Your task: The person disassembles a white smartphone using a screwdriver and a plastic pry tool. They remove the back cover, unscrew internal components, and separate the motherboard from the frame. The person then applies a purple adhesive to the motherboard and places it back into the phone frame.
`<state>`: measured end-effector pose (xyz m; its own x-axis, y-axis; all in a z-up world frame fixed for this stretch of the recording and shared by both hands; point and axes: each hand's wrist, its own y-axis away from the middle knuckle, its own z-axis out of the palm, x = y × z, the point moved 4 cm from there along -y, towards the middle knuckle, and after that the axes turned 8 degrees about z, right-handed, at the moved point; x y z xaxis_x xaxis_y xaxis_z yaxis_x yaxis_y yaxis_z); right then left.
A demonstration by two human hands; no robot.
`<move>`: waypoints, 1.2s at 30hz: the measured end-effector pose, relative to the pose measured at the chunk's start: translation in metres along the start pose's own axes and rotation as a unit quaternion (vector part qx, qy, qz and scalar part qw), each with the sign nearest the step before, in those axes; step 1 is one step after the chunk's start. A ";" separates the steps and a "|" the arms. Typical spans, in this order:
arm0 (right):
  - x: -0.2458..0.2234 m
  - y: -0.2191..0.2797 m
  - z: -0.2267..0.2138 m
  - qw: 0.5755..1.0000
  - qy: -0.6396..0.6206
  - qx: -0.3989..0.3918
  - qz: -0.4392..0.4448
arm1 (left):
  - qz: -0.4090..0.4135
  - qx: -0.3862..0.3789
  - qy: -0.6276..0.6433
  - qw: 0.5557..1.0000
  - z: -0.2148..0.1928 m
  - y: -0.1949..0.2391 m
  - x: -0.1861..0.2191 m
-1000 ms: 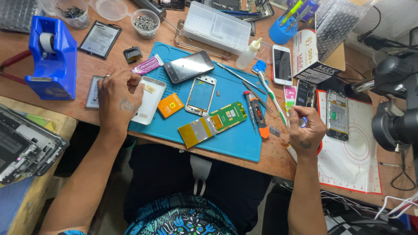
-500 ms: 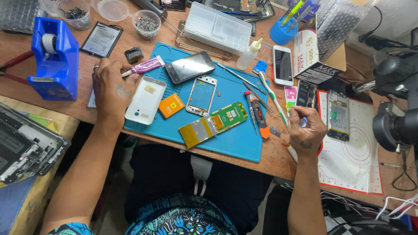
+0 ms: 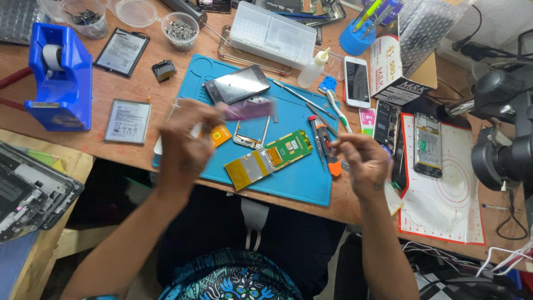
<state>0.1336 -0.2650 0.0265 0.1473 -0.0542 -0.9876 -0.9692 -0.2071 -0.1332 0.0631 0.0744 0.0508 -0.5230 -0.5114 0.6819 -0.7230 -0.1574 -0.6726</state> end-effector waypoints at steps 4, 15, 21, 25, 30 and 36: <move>-0.025 -0.018 0.047 0.980 0.084 -0.179 -0.036 | 0.022 -0.042 0.062 0.997 0.047 0.008 0.032; 0.007 -0.027 0.052 0.954 0.167 -0.221 0.120 | -0.039 -0.054 0.105 0.992 0.077 0.021 0.021; -0.001 -0.018 0.059 0.977 0.072 -0.199 0.000 | -0.077 -0.065 0.103 0.990 0.089 0.023 0.011; -0.007 -0.015 0.059 0.979 0.088 -0.178 -0.038 | -0.157 -0.131 0.031 0.978 0.090 0.027 0.005; -0.001 -0.025 0.052 0.978 0.070 -0.196 -0.007 | -0.097 -0.092 0.105 0.985 0.079 0.024 0.017; 0.010 -0.025 0.050 0.975 0.106 -0.195 0.025 | -0.088 -0.104 0.086 0.987 0.081 0.027 0.015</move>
<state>0.1495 -0.2114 0.0163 0.1795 -0.2649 -0.9474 -0.8333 -0.5528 -0.0033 0.0725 -0.0057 0.0199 -0.4377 -0.3378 0.8333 -0.8767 -0.0455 -0.4789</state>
